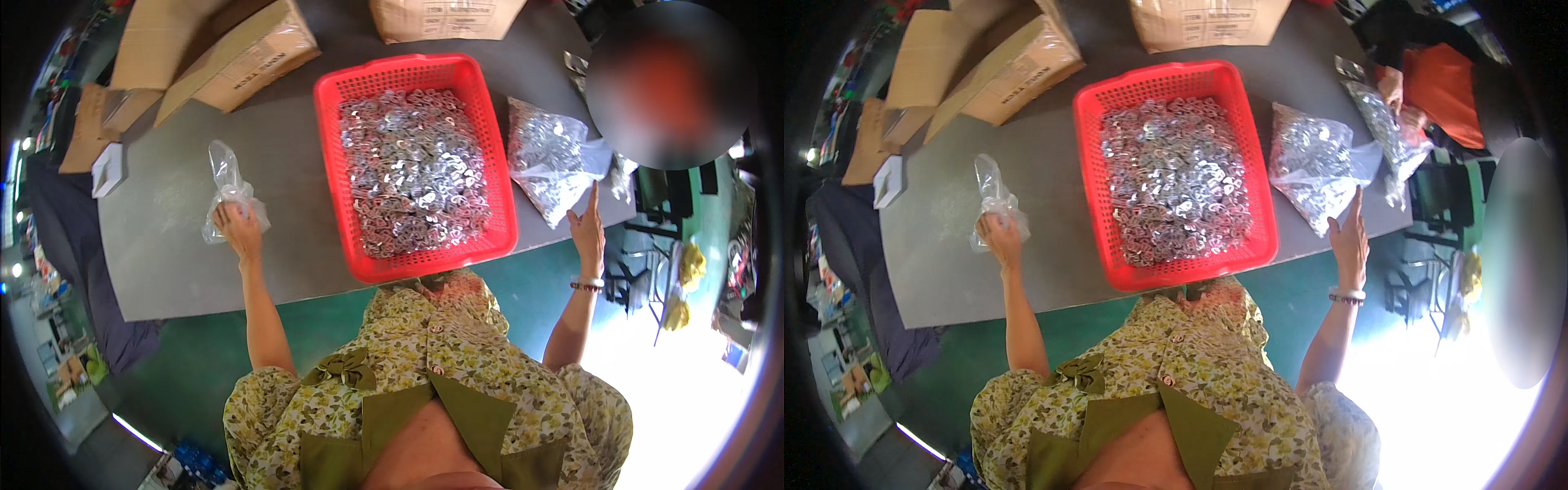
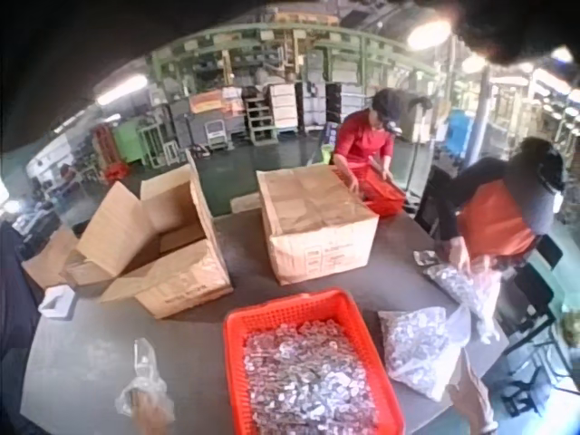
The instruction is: The person unpacks plastic bags of small metal parts from a cardboard box and pours them into red plastic baskets. They then transfer the contents of one basket into a larger plastic bag and place it back into the basket.
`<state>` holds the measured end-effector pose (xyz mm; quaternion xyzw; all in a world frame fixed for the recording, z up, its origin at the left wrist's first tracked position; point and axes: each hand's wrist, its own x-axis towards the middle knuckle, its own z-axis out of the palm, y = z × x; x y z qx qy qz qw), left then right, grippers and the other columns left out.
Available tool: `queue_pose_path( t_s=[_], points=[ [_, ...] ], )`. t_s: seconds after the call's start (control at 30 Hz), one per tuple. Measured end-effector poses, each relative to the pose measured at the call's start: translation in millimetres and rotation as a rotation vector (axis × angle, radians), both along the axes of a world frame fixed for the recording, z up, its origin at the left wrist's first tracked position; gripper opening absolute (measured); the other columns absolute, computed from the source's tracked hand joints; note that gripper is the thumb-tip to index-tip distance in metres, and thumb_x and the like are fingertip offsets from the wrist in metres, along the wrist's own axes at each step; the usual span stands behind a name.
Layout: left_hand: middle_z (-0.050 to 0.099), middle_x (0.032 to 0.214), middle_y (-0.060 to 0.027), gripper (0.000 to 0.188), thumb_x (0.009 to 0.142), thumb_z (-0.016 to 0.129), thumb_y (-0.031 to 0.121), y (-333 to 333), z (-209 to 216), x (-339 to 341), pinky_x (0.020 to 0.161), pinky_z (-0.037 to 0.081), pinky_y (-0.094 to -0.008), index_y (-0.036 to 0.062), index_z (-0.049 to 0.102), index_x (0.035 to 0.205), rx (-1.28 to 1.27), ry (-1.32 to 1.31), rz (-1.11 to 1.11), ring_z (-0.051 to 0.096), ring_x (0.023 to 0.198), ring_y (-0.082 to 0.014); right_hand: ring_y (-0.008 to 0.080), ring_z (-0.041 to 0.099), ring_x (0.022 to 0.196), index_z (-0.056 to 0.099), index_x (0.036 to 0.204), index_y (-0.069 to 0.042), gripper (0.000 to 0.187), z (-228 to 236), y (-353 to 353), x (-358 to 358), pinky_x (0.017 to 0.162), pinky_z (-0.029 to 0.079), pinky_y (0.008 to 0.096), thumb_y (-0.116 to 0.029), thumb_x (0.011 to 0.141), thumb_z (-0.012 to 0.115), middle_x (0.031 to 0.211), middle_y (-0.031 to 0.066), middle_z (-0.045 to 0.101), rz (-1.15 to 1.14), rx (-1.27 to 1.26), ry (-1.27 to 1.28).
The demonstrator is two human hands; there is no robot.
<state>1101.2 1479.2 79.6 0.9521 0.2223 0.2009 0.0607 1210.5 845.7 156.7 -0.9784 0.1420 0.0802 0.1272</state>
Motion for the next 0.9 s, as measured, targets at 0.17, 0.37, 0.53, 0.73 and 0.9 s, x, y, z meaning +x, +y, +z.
queue_pose_path(
  t_s=[0.17, 0.37, 0.53, 0.73, 0.9],
  points=[
    [0.018, 0.154, -0.0122, 0.036, 0.087, 0.063, 0.04, -30.3, -71.2, 10.9, 0.103, 0.014, -0.0726, 0.0065, 0.064, 0.1, -0.156, 0.576, -0.021, 0.021, 0.139, -0.0395, 0.0417, 0.061, 0.102, 0.008, 0.152, -0.028, 0.098, -16.9, -16.3, 20.7, 0.083, 0.049, 0.0524, -0.025, 0.078, 0.073, 0.106, 0.0264, 0.062, -0.013, -0.105, 0.102],
    [0.056, 0.128, -0.0143, 0.033, 0.094, 0.056, 0.034, -12.6, -11.9, 70.1, 0.1, 0.039, -0.0504, 0.0057, 0.065, 0.11, -0.164, 0.356, -0.057, 0.051, 0.12, -0.0332, 0.0402, 0.063, 0.097, 0.009, 0.151, -0.037, 0.103, -36.8, -18.0, 55.3, 0.077, 0.051, 0.051, -0.024, 0.075, 0.078, 0.105, 0.0216, 0.058, -0.022, -0.088, -0.019],
    [0.063, 0.111, -0.0132, 0.019, 0.092, 0.059, 0.011, -156.8, 117.5, 118.9, 0.092, 0.046, -0.0395, 0.005, 0.064, 0.109, -0.452, -0.138, -0.482, 0.059, 0.106, -0.0306, 0.0376, 0.064, 0.092, 0.056, 0.113, -0.011, 0.044, -48.0, -55.8, 51.5, 0.072, 0.051, 0.0471, -0.026, 0.077, 0.075, 0.095, 0.0172, 0.063, 0.121, -0.14, -0.129],
    [0.05, 0.134, -0.0127, 0.056, 0.08, 0.071, 0.008, -352.5, 82.1, 224.8, 0.107, 0.036, -0.0428, 0.0104, 0.049, 0.132, -0.554, 0.002, -1.134, 0.039, 0.13, -0.0318, 0.0353, 0.058, 0.094, 0.057, 0.093, -0.006, 0.034, -37.6, -74.1, 32.7, 0.074, 0.047, 0.0475, -0.025, 0.074, 0.077, 0.1, 0.015, 0.058, 0.244, 0.075, -0.044],
    [0.024, 0.152, -0.0141, 0.088, 0.072, 0.079, 0.037, -477.6, -44.8, 337.1, 0.114, 0.021, -0.0517, 0.0185, 0.034, 0.145, -0.47, 0.28, -1.209, 0.016, 0.141, -0.0426, 0.0388, 0.042, 0.117, 0.032, 0.137, -0.003, 0.104, -64.7, -96.0, 23.8, 0.098, 0.038, 0.0476, -0.025, 0.054, 0.09, 0.125, 0.0202, 0.042, 0.081, 0.265, -0.402]
  ],
)
